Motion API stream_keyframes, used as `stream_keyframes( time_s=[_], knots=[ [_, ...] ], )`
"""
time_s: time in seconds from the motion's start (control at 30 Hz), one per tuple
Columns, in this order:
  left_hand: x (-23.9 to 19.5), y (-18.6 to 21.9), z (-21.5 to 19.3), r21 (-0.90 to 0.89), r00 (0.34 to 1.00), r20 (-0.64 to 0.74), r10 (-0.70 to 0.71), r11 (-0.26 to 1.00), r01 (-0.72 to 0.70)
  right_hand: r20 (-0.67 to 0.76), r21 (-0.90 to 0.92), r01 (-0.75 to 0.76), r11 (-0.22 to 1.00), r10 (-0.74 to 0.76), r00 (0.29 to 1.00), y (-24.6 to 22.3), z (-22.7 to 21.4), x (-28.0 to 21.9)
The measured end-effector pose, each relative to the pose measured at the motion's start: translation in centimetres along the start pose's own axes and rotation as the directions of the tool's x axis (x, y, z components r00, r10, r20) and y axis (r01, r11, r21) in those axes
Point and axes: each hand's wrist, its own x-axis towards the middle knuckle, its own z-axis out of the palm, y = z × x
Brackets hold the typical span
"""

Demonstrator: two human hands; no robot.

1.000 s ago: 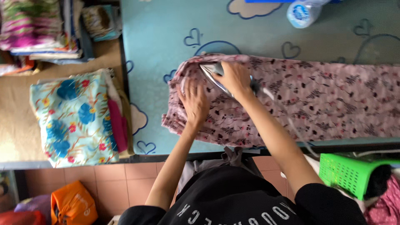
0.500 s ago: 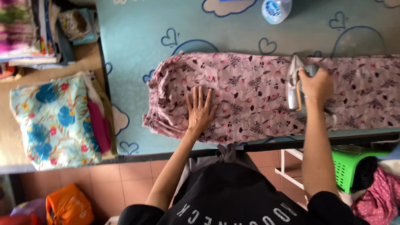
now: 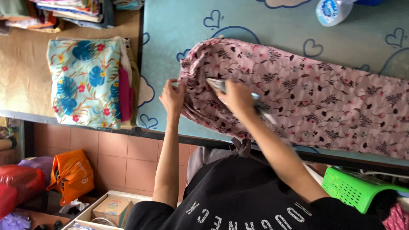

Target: The person irons and folds a pink floral garment and a pink polka-dot garment on an ironing board using an iron.

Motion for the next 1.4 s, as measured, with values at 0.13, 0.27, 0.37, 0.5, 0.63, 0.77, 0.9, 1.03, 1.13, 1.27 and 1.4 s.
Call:
stream_keyframes(
  time_s=[0.13, 0.27, 0.37, 0.5, 0.63, 0.77, 0.9, 1.03, 1.13, 1.27, 1.4],
  knots=[
    [0.4, 0.4, -2.7, -0.144, 0.975, 0.222, 0.002, 0.989, 0.031, -0.073, 0.011, 0.144, 0.990, -0.143, 0.987, -4.5, 2.8, 1.3],
    [1.5, -0.4, -2.9, -0.284, 0.970, 0.243, -0.011, 0.955, 0.082, -0.067, 0.010, 0.220, 0.975, -0.219, 0.973, -3.1, 2.7, 0.1],
    [1.7, 0.6, -5.9, -0.372, 0.975, 0.219, 0.043, 0.927, 0.043, 0.001, 0.008, 0.181, 0.984, -0.181, 0.984, -2.2, -1.9, -5.3],
    [0.9, 0.2, -7.4, -0.348, 0.957, 0.263, 0.124, 0.937, -0.026, -0.096, -0.077, 0.274, 0.959, -0.281, 0.955, 4.2, -0.5, -11.3],
    [-0.8, -0.6, -8.9, -0.266, 0.928, 0.308, 0.211, 0.955, -0.129, -0.206, -0.291, 0.241, 0.926, -0.307, 0.929, 7.8, 3.0, -14.0],
    [-1.3, -2.8, -7.4, -0.382, 0.914, 0.322, 0.248, 0.917, -0.114, -0.228, -0.105, 0.267, 0.958, -0.285, 0.931, 1.8, 3.4, -13.3],
    [-1.3, -3.1, -6.2, -0.401, 0.906, 0.334, 0.260, 0.909, -0.113, -0.196, -0.144, 0.307, 0.941, -0.331, 0.923, -5.1, 6.4, -10.3],
    [-2.4, -4.3, -5.0, -0.285, 0.914, 0.316, 0.252, 0.945, -0.162, -0.185, -0.206, 0.373, 0.905, -0.410, 0.893, -7.1, 8.4, -9.2],
    [-2.7, -3.8, -5.3, -0.284, 0.927, 0.294, 0.234, 0.947, -0.149, -0.137, -0.166, 0.384, 0.908, -0.407, 0.903, -4.9, 7.7, -10.3],
    [-3.0, -3.5, -4.8, -0.193, 0.947, 0.240, 0.212, 0.967, -0.168, -0.067, -0.127, 0.317, 0.940, -0.327, 0.943, -1.5, 4.0, -13.9],
    [-3.9, -2.0, -4.4, 0.047, 0.952, 0.118, 0.281, 0.956, -0.288, -0.134, -0.166, 0.151, 0.975, -0.174, 0.976, 4.0, 4.5, -14.6]
  ],
)
